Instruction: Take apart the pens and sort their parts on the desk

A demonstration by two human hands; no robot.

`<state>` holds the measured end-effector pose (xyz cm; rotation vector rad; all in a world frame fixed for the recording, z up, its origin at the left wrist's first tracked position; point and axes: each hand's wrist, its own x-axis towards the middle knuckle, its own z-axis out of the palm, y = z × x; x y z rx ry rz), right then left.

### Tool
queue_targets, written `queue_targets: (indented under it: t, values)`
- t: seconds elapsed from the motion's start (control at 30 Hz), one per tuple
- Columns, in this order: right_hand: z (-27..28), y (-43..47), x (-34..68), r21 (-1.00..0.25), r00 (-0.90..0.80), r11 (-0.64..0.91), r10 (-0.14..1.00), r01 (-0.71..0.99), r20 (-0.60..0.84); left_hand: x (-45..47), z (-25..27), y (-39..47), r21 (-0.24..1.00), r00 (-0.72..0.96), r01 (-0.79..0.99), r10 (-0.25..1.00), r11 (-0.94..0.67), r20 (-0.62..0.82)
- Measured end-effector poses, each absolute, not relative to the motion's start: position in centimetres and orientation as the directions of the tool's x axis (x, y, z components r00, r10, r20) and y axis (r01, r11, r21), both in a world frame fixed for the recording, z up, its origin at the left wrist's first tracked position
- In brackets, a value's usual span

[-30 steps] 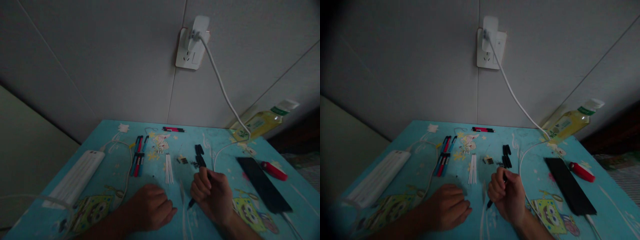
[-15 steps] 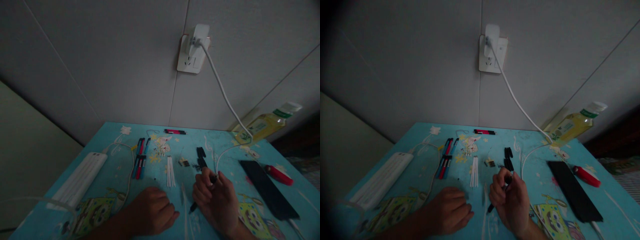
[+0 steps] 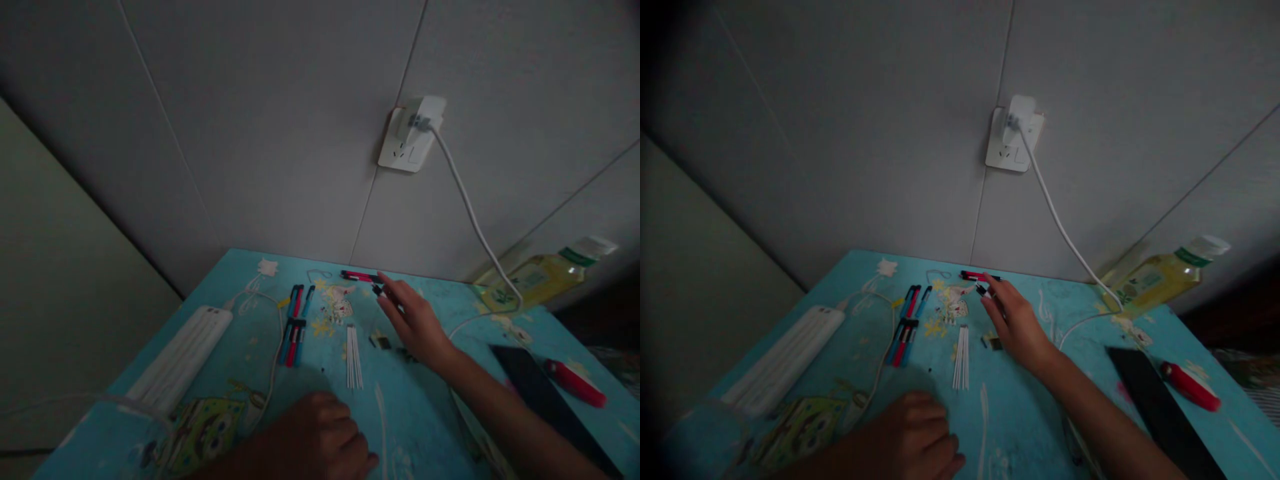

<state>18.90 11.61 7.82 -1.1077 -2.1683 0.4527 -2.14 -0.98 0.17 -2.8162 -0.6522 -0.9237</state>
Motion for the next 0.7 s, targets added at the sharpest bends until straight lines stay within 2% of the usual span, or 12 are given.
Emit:
queue_targets:
  t: [0.07,0.17,0.3,0.43,0.57,0.7]
  values:
    - [6.8,15.3,18.1,-0.298,-0.542,0.628,0.775,0.719,0.326,-2.2,0.3,-1.0,0.014,0.738,0.417,0.347,-0.909,0.579]
    - [4.6,19.1,16.9,-0.183,-0.600,0.645,0.761,0.742,0.247,-2.4,0.7,-0.8,-0.009,0.774,0.388,0.321,-0.921,0.545]
    - [2.2,21.0,16.0,-0.062,-0.615,0.637,0.762,0.768,0.203,-2.7,0.2,-0.4,-0.002,0.800,0.346,0.294,-0.938,0.523]
    - [1.2,21.5,15.4,0.025,-0.620,0.627,0.762,0.778,0.187,-2.7,-1.3,-0.6,0.055,0.803,0.369,0.348,-0.928,0.483]
    - [1.1,21.8,14.8,0.067,-0.627,0.627,0.757,0.776,0.184,-2.5,-2.4,-0.9,0.070,0.829,0.356,0.350,-0.932,0.436]
    - [1.6,21.4,15.2,0.084,-0.623,0.620,0.757,0.780,0.195,-2.4,-2.5,-0.8,0.076,0.824,0.347,0.343,-0.935,0.452]
